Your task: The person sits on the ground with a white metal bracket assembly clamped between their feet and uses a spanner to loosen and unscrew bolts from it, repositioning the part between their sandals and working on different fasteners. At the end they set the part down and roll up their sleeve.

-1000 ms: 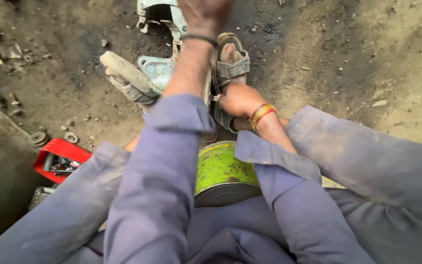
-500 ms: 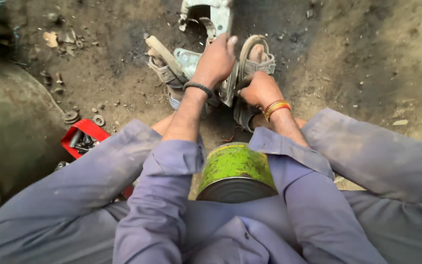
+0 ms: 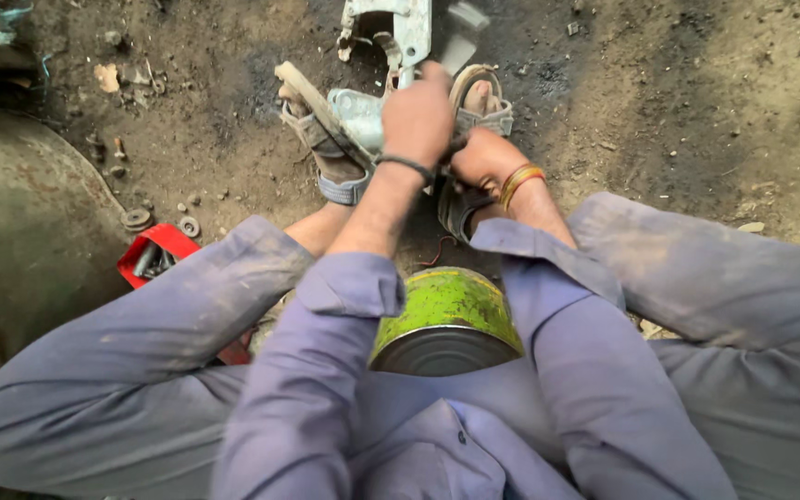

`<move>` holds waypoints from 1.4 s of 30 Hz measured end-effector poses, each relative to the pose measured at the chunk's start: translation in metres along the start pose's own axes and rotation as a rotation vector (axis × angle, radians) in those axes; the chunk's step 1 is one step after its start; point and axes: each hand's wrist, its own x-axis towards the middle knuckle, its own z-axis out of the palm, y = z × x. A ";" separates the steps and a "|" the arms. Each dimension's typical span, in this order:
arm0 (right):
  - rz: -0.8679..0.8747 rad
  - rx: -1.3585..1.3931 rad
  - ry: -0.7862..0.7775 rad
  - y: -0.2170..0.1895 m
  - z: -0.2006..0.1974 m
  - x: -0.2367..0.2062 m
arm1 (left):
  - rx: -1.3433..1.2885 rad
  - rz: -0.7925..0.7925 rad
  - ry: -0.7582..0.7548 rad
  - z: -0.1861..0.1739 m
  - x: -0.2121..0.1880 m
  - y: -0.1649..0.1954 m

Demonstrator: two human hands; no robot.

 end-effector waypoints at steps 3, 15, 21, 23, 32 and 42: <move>0.017 0.220 -0.056 0.006 0.003 0.004 | -0.061 0.044 0.047 -0.020 0.002 0.006; -0.162 -0.059 -0.109 0.033 -0.004 0.043 | -1.247 0.299 -0.473 -0.253 -0.198 0.031; -0.066 0.354 -0.196 0.015 -0.012 0.020 | -2.263 0.294 -0.695 -0.217 -0.193 0.020; 0.017 0.537 -0.255 0.000 -0.017 -0.005 | -2.157 0.215 -0.689 -0.182 -0.153 0.030; 0.110 0.166 -0.095 -0.020 -0.016 -0.023 | -1.214 -0.468 -0.036 -0.040 -0.150 -0.016; 0.150 0.052 -0.059 -0.007 -0.018 0.001 | -0.577 -0.806 -0.049 0.052 -0.163 -0.059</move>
